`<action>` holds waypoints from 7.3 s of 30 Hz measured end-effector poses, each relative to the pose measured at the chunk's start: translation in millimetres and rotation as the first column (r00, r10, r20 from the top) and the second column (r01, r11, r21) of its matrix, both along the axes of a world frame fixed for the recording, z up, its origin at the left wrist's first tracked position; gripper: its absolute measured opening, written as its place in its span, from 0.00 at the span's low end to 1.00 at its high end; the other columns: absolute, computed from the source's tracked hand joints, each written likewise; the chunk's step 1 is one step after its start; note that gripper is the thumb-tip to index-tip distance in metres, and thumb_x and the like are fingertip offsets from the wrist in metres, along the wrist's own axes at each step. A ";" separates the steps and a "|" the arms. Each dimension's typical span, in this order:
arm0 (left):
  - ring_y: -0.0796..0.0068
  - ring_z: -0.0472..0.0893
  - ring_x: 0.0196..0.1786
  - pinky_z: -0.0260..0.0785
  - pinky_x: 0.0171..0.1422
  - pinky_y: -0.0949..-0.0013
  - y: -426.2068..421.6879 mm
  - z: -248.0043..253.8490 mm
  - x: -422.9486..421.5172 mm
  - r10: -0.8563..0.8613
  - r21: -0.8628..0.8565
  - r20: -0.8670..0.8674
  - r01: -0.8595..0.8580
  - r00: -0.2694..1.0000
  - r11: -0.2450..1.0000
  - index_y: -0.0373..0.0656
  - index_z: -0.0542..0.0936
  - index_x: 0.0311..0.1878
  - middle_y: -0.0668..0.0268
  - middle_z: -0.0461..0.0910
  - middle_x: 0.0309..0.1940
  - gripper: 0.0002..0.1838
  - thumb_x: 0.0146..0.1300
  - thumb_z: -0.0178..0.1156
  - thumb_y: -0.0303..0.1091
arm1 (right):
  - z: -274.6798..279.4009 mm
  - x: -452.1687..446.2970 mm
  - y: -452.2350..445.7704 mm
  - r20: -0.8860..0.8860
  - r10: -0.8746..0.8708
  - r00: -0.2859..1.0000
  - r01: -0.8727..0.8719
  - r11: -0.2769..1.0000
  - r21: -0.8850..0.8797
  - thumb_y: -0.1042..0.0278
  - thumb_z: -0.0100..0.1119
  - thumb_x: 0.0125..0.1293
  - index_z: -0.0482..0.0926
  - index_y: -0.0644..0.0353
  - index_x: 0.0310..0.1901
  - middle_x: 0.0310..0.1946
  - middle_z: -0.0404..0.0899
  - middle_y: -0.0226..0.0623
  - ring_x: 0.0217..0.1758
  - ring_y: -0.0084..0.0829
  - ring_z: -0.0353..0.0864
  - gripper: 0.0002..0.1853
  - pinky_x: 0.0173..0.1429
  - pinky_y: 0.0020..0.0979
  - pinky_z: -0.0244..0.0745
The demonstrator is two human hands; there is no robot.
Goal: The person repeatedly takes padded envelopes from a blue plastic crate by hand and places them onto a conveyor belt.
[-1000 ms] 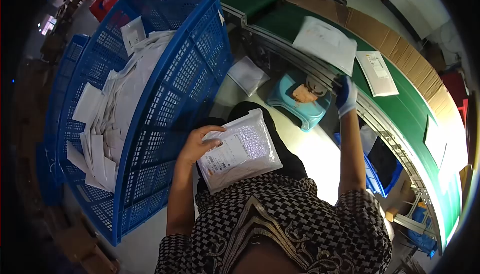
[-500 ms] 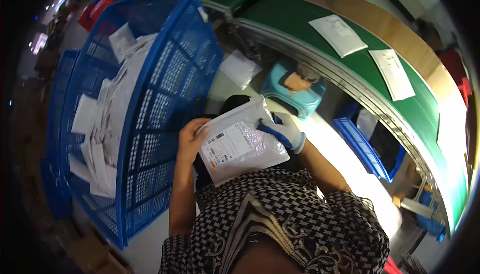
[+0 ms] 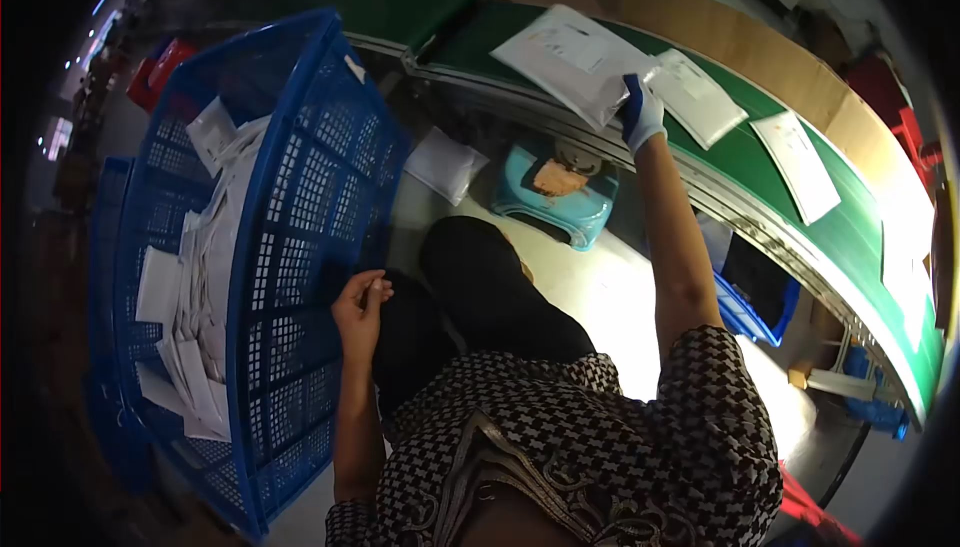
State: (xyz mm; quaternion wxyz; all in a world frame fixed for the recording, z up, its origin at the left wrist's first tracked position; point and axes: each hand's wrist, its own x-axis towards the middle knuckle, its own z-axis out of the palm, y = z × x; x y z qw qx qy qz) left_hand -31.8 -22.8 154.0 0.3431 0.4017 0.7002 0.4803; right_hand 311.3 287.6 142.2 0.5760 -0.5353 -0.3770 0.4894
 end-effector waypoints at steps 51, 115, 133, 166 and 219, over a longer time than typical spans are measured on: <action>0.68 0.76 0.42 0.62 0.52 0.69 49.4 34.3 1.6 0.204 0.249 -0.888 0.058 0.413 0.967 0.45 0.77 0.47 0.68 0.78 0.43 0.15 0.55 0.61 0.33 | 54.9 -171.5 -142.0 -0.015 0.924 0.382 -0.918 0.377 -0.122 0.78 0.52 0.55 0.74 0.68 0.35 0.24 0.75 0.38 0.21 0.25 0.70 0.06 0.24 0.25 0.63; 0.52 0.72 0.57 0.67 0.60 0.60 54.1 -31.9 -350.6 0.276 -0.568 -0.447 -0.508 0.851 0.647 0.26 0.64 0.60 0.44 0.70 0.55 0.54 0.43 0.64 0.67 | -37.9 -344.8 -198.3 0.240 0.960 0.142 -0.987 0.156 -0.041 0.70 0.49 0.65 0.77 0.67 0.41 0.31 0.78 0.34 0.31 0.25 0.73 0.10 0.40 0.22 0.68; 0.58 0.79 0.47 0.73 0.50 0.64 187.8 0.8 -294.6 0.074 -0.457 0.070 -0.034 0.995 0.889 0.31 0.73 0.55 0.49 0.78 0.45 0.46 0.43 0.65 0.65 | -26.7 -349.9 -210.3 0.460 0.875 0.153 -0.987 0.160 0.023 0.69 0.51 0.63 0.76 0.64 0.41 0.35 0.78 0.39 0.34 0.35 0.75 0.09 0.42 0.29 0.69; 0.67 0.78 0.30 0.74 0.38 0.69 15.7 38.8 -31.7 -0.586 -0.400 -0.307 0.457 0.750 0.795 0.31 0.77 0.44 0.56 0.80 0.33 0.23 0.41 0.69 0.24 | -13.7 -62.1 -232.8 0.161 0.808 0.566 -0.812 0.581 -0.059 0.55 0.57 0.60 0.64 0.67 0.61 0.51 0.74 0.42 0.47 0.31 0.75 0.32 0.54 0.28 0.69; 0.66 0.77 0.38 0.70 0.43 0.69 -14.4 -15.4 -19.3 -0.154 -0.024 -0.805 0.229 0.573 0.973 0.48 0.66 0.63 0.59 0.77 0.45 0.36 0.48 0.65 0.24 | 120.1 84.5 -57.2 0.818 -0.179 0.547 -0.240 0.902 0.358 0.51 0.54 0.64 0.81 0.57 0.45 0.35 0.81 0.35 0.30 0.25 0.76 0.18 0.39 0.23 0.69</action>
